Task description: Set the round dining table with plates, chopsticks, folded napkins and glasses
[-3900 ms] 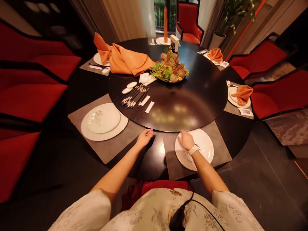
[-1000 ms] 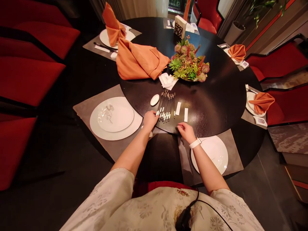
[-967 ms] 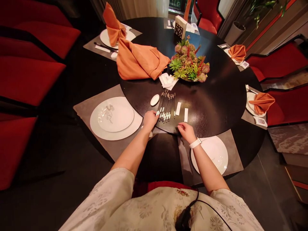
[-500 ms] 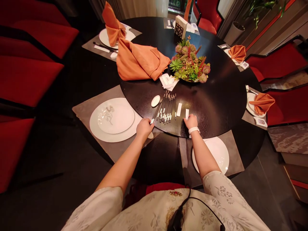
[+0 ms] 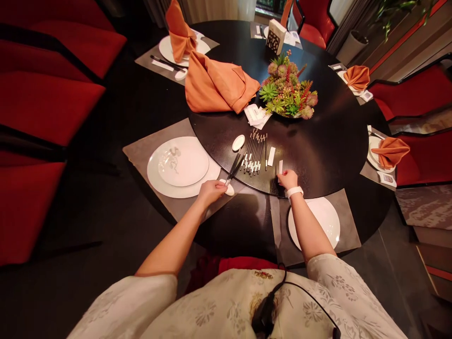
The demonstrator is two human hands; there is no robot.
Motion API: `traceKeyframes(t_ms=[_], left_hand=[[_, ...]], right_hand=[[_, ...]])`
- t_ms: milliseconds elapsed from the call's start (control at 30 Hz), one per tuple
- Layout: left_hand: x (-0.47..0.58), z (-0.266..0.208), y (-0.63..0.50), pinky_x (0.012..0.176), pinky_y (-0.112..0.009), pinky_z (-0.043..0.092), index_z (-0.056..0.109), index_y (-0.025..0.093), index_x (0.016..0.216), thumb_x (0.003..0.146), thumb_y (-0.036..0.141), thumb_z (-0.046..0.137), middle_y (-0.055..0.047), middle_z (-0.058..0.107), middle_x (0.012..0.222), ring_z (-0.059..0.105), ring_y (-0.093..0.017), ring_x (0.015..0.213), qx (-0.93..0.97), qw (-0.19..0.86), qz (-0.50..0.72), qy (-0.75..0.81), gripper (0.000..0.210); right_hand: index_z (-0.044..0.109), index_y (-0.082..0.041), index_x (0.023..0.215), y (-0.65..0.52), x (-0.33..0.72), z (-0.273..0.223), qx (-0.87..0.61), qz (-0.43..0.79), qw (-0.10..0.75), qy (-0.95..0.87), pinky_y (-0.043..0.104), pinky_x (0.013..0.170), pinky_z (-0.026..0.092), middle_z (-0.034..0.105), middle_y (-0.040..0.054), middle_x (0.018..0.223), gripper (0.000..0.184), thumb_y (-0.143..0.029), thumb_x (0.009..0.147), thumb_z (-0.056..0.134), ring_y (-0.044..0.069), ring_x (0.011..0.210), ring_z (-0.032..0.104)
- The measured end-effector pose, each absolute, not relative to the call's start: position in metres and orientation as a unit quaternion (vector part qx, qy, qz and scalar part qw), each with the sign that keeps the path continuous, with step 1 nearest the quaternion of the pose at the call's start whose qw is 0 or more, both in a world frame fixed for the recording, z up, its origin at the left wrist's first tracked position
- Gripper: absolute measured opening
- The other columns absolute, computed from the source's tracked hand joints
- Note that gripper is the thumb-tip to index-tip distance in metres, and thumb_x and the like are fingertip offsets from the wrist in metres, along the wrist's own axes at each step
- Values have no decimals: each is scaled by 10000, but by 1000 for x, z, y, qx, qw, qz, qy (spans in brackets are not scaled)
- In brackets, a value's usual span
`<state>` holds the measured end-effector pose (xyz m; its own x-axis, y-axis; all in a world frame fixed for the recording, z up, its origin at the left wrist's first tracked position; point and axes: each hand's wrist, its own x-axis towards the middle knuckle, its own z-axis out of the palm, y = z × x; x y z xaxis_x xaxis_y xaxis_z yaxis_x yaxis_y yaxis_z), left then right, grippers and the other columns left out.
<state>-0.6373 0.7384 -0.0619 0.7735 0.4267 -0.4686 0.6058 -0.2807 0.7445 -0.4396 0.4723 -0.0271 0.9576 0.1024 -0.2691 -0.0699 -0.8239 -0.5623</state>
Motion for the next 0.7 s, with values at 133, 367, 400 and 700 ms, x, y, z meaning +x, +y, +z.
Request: traceKeyframes(t_ms=[133, 367, 400, 700], left_hand=[[-700, -68, 759, 588, -281, 488, 764, 168, 866, 660, 417, 704, -55, 722, 663, 656, -204, 602, 762, 557, -89, 318, 329], [-763, -77, 789, 723, -306, 507, 781, 223, 909, 729, 383, 654, -67, 756, 812, 685, -240, 750, 859, 401, -90, 305, 272], [-766, -78, 792, 727, -310, 502, 781, 223, 920, 744, 376, 638, -72, 753, 827, 682, -244, 759, 873, 378, -94, 295, 274], [-778, -93, 800, 787, -327, 495, 731, 127, 1053, 813, 272, 549, -95, 648, 901, 622, -206, 739, 913, 326, -65, 235, 334]], right_hand=[[585, -169, 742, 491, -492, -33, -844, 245, 477, 23, 257, 516, 580, 553, -47, 603, 67, -146, 679, 589, 116, 520, 584], [571, -177, 719, 556, -592, -49, -705, 423, 569, 10, 211, 490, 580, 476, -79, 566, 103, -162, 669, 660, 65, 494, 491], [572, -177, 721, 564, -603, -51, -687, 441, 577, 17, 209, 493, 583, 477, -76, 573, 107, -164, 675, 667, 64, 502, 492], [540, -184, 812, 598, -642, -63, -665, 494, 554, 86, 245, 496, 596, 534, -42, 654, 84, -165, 778, 614, 137, 604, 656]])
